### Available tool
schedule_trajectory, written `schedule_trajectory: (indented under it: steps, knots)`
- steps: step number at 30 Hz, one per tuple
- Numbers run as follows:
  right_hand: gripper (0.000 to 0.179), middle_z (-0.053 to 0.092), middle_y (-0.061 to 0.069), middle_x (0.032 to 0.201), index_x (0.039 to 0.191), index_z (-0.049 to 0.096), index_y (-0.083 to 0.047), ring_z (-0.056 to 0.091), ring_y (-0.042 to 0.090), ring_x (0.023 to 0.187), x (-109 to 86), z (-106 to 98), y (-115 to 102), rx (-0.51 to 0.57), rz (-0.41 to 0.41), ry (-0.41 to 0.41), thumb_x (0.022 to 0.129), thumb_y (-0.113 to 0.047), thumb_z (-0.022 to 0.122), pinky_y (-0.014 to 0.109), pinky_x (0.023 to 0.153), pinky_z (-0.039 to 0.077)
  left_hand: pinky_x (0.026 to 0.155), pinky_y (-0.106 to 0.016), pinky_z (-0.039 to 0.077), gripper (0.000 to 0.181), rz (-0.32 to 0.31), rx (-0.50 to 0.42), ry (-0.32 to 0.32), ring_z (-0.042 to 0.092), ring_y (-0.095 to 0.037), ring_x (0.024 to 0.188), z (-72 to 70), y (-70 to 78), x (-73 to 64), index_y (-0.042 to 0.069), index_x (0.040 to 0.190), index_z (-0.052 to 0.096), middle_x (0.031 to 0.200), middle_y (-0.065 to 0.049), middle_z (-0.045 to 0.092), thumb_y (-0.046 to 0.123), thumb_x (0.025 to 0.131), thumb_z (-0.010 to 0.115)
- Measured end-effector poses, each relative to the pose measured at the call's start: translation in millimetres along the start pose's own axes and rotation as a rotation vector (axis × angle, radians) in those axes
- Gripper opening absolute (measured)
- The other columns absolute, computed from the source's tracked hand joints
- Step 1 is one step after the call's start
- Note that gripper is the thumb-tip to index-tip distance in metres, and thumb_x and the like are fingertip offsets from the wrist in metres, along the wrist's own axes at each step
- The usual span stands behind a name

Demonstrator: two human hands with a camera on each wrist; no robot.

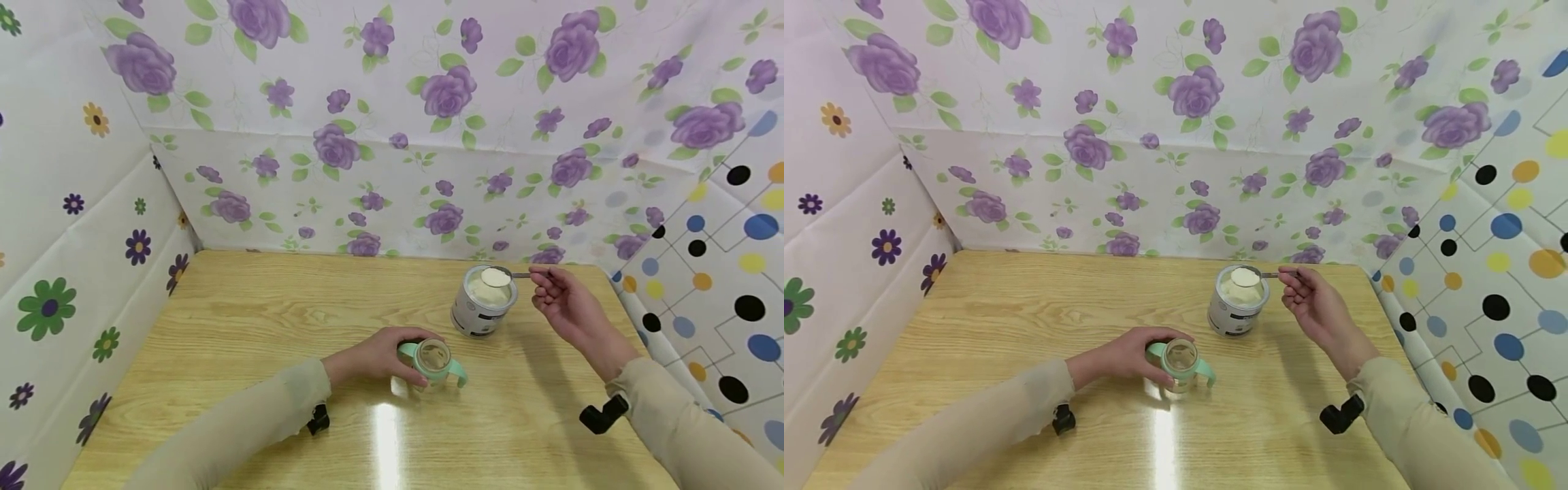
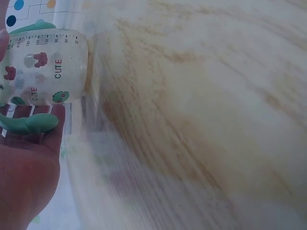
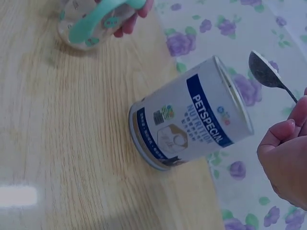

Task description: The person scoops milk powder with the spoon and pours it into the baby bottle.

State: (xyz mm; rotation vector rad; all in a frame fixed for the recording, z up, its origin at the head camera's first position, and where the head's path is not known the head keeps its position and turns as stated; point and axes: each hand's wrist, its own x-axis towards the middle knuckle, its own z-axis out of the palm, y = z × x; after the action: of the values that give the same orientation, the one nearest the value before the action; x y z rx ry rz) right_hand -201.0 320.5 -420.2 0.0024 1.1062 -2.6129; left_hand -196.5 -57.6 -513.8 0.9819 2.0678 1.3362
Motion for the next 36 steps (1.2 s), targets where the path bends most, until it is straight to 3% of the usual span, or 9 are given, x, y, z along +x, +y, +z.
schedule_trajectory:
  steps: [8,15,19,27,31,36]
  knots:
    - [0.046,0.081,0.012,0.098,0.116,0.078,0.005,0.071,0.018,0.082,-11.6,24,4,0.016,0.073,-0.031,0.119,-0.020,0.040,0.030,0.078,0.055,0.118,-0.034,0.043,0.076,0.002,0.028,0.013,0.060,-0.013,0.134,-0.8,-0.1,0.0,0.030,0.150,0.063,0.142,0.017,0.066,0.027,0.082,0.097]
    - [0.054,0.082,0.009,0.099,0.116,0.078,0.003,0.073,0.014,0.087,-19.3,37,23,-0.021,0.125,-0.110,0.120,-0.021,0.030,0.027,0.081,0.057,0.118,-0.034,0.043,0.075,0.014,0.040,0.005,0.060,-0.013,0.134,-1.7,-0.4,-0.2,0.029,0.150,0.063,0.142,0.017,0.066,0.027,0.083,0.096]
    - [0.054,0.082,0.007,0.098,0.116,0.078,0.000,0.073,0.012,0.087,-22.3,42,38,-0.061,0.164,-0.140,0.120,-0.021,0.028,0.026,0.082,0.057,0.117,-0.034,0.044,0.076,0.015,0.037,0.006,0.060,-0.012,0.133,-0.7,-0.7,0.0,0.027,0.151,0.062,0.143,0.013,0.066,0.026,0.083,0.096]
    - [0.049,0.081,0.003,0.095,0.113,0.078,-0.004,0.071,0.008,0.085,-24.9,48,62,-0.176,0.230,-0.120,0.120,-0.022,0.034,0.021,0.078,0.057,0.115,-0.034,0.046,0.076,0.017,0.021,0.013,0.062,-0.020,0.131,0.5,-3.9,0.7,0.020,0.151,0.061,0.142,0.004,0.068,0.024,0.084,0.095]
    - [0.046,0.080,0.001,0.094,0.113,0.078,-0.006,0.070,0.007,0.085,-24.6,48,67,-0.235,0.236,-0.113,0.120,-0.022,0.036,0.020,0.078,0.057,0.113,-0.031,0.047,0.077,0.008,0.011,0.011,0.062,-0.013,0.130,0.3,-3.7,1.3,0.022,0.152,0.061,0.141,0.010,0.068,0.025,0.083,0.096]
    - [0.042,0.079,-0.001,0.095,0.114,0.078,-0.009,0.070,0.006,0.088,-23.6,47,70,-0.344,0.244,-0.113,0.119,-0.025,0.039,0.020,0.080,0.057,0.113,-0.031,0.047,0.075,0.011,0.008,0.006,0.062,-0.007,0.128,0.2,-1.9,0.2,0.021,0.151,0.061,0.140,0.009,0.068,0.024,0.084,0.095]
